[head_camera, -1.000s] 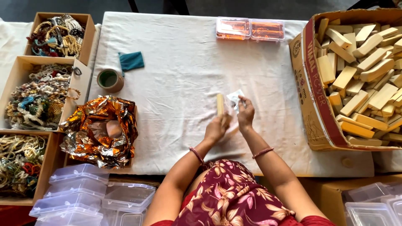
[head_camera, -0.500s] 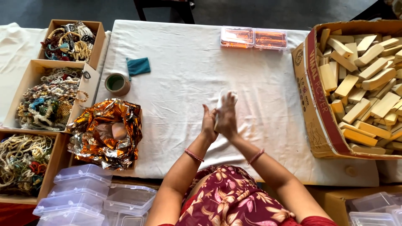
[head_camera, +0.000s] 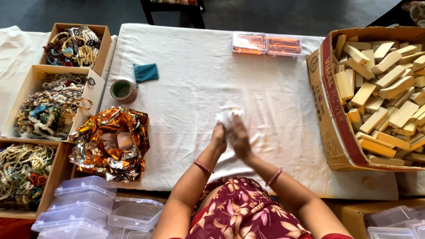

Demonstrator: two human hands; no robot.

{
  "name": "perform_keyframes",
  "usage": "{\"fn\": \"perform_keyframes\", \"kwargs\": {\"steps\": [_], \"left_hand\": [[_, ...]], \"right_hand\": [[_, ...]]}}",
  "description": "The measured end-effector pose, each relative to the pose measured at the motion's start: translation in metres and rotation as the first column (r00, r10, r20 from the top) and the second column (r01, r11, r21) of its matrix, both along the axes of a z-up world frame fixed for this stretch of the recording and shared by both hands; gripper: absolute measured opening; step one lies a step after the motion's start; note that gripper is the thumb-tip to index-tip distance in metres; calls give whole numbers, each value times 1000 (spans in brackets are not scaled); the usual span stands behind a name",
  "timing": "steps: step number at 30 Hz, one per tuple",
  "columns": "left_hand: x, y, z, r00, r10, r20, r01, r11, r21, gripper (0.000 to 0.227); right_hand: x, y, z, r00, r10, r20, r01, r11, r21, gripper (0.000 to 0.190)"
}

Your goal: Packaging small rectangular blocks by wrapping them in foil and placing them in containers.

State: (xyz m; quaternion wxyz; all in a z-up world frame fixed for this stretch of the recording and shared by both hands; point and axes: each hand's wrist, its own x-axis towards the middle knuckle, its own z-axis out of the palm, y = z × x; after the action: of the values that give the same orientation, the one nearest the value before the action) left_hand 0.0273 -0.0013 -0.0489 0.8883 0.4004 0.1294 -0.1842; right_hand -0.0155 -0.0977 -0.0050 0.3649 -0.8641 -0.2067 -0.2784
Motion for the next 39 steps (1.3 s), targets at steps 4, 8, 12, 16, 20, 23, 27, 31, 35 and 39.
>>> {"fn": "perform_keyframes", "kwargs": {"steps": [4,8,12,16,20,23,27,31,35,39], "left_hand": [[-6,1,27,977,-63,-205,-10,942,-337,63],[-9,-2,-12,981,-191,-13,192,979,75,59],[1,7,5,993,-112,-24,114,973,203,54],[-1,4,5,989,79,-126,-67,993,98,43],[-8,3,10,987,-52,-151,57,998,27,44],[-13,8,-9,978,-208,-17,208,968,140,38],[-10,9,-26,991,-100,-91,102,995,16,38],[-25,-1,-7,999,2,-45,0,999,48,46],[-36,-5,-26,981,-196,12,181,929,322,67],[-45,-4,21,919,-321,228,174,851,495,52]], "right_hand": [[14,8,9,915,-342,214,400,839,-370,46],[54,-31,-22,767,-160,-621,407,869,280,32],[37,-23,-15,952,-79,-295,150,963,226,41],[-5,8,1,1000,13,-16,-14,999,-36,31],[32,-10,-30,915,-300,-270,319,947,28,32],[42,-34,-43,796,-93,-598,398,826,400,29],[-2,-12,3,788,-73,-611,349,871,345,33],[-14,9,10,868,-400,295,491,780,-388,34],[24,-24,-33,887,-199,-417,361,862,357,30],[35,-57,-47,697,114,-707,620,400,675,44]]}}
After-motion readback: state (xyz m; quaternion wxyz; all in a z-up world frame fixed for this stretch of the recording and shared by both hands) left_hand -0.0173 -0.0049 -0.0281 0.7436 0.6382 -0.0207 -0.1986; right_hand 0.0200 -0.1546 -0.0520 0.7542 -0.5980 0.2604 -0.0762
